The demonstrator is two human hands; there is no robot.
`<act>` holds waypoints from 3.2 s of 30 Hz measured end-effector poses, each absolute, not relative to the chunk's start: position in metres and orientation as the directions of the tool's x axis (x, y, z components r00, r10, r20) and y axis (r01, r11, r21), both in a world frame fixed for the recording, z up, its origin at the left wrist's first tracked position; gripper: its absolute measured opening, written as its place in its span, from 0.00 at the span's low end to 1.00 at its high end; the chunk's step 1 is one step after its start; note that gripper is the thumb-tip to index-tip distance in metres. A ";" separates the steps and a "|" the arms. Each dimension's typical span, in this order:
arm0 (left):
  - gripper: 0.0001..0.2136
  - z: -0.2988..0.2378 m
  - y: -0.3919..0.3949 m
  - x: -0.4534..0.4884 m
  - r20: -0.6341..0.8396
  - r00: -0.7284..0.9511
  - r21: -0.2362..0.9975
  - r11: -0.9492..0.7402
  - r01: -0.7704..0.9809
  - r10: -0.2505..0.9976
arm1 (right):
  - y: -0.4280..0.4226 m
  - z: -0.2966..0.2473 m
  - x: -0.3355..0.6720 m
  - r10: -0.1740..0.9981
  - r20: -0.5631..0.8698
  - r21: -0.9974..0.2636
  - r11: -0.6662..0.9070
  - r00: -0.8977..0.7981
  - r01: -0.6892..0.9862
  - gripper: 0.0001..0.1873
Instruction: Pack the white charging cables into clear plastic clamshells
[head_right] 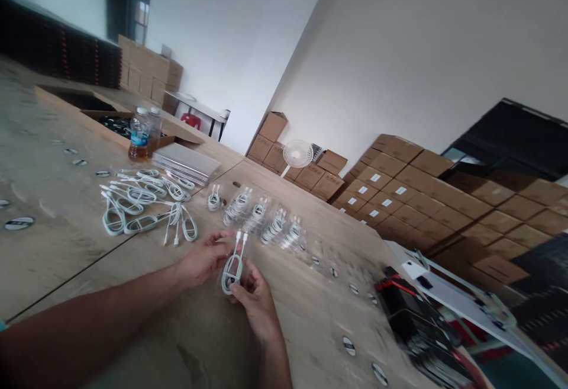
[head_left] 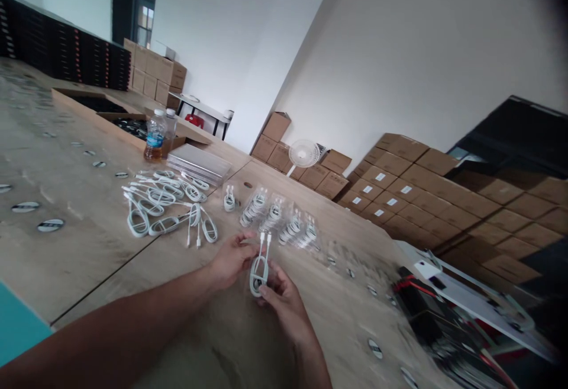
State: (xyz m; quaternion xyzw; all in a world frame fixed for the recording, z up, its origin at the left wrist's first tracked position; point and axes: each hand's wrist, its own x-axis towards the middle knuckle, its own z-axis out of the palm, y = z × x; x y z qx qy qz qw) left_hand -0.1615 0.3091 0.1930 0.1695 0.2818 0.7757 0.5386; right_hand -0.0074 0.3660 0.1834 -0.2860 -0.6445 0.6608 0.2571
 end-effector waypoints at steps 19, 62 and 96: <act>0.15 0.201 0.304 -0.167 0.084 -0.310 0.535 -0.306 -0.787 0.947 | 0.347 0.200 -0.016 0.713 -0.030 -0.999 -0.041 -0.701 0.001 0.31; 0.28 0.188 0.301 -0.140 -0.055 -0.279 0.658 -0.175 -0.732 0.959 | 0.352 0.188 -0.026 0.927 -0.014 -0.951 -0.128 -0.375 -0.281 0.26; 0.15 0.189 0.297 -0.153 0.033 0.000 0.898 -0.030 -0.440 0.999 | 0.359 0.209 -0.013 0.976 0.046 -0.836 -0.080 -0.214 -0.543 0.25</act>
